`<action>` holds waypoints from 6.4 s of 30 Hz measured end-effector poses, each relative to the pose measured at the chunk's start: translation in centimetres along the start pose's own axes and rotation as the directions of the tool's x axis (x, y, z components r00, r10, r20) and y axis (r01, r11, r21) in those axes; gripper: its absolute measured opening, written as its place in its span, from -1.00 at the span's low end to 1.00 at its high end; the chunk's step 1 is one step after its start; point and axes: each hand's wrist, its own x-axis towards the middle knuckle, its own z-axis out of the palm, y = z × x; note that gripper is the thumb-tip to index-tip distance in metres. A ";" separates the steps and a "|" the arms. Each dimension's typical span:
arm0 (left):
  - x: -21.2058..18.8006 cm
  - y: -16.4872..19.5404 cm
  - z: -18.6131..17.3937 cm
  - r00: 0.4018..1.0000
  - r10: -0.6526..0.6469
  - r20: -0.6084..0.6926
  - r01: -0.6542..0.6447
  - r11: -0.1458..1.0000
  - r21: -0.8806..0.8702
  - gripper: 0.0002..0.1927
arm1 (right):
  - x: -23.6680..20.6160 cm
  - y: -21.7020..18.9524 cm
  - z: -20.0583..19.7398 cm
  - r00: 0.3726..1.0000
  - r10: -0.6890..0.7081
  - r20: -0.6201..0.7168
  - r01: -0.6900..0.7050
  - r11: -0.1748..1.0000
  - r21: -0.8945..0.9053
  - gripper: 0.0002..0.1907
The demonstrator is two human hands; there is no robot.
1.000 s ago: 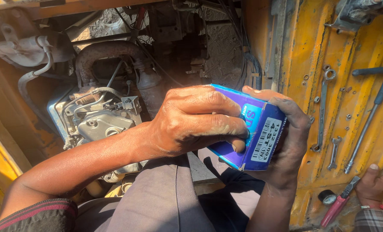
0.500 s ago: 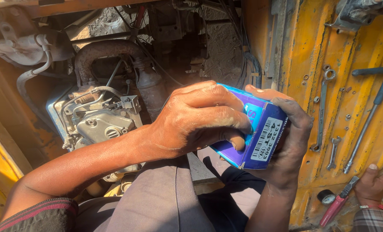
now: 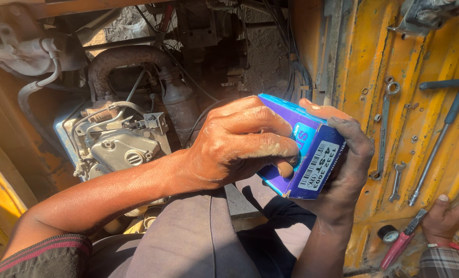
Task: The person works on a vehicle engine using a wrench to loosen and remove a component. They then open a blue box to retrieve a new part.
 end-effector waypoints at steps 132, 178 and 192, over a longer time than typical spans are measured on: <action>-2.5 -2.5 0.3 0.816 -0.565 -0.120 0.551 0.824 -0.135 -0.23 | 0.4 0.5 6.3 0.945 0.028 -0.325 -0.213 0.808 -0.549 -0.81; -2.1 -2.9 -0.3 0.818 -0.571 -0.069 0.571 0.821 -0.020 -0.22 | 0.6 0.7 6.1 0.976 -0.086 -0.198 -0.079 0.712 -0.698 -0.69; -2.6 -3.6 0.1 0.783 -0.619 -0.062 0.617 0.785 -0.058 -0.11 | 0.2 0.4 4.2 0.988 -0.089 -0.124 -0.009 0.777 -0.629 -0.55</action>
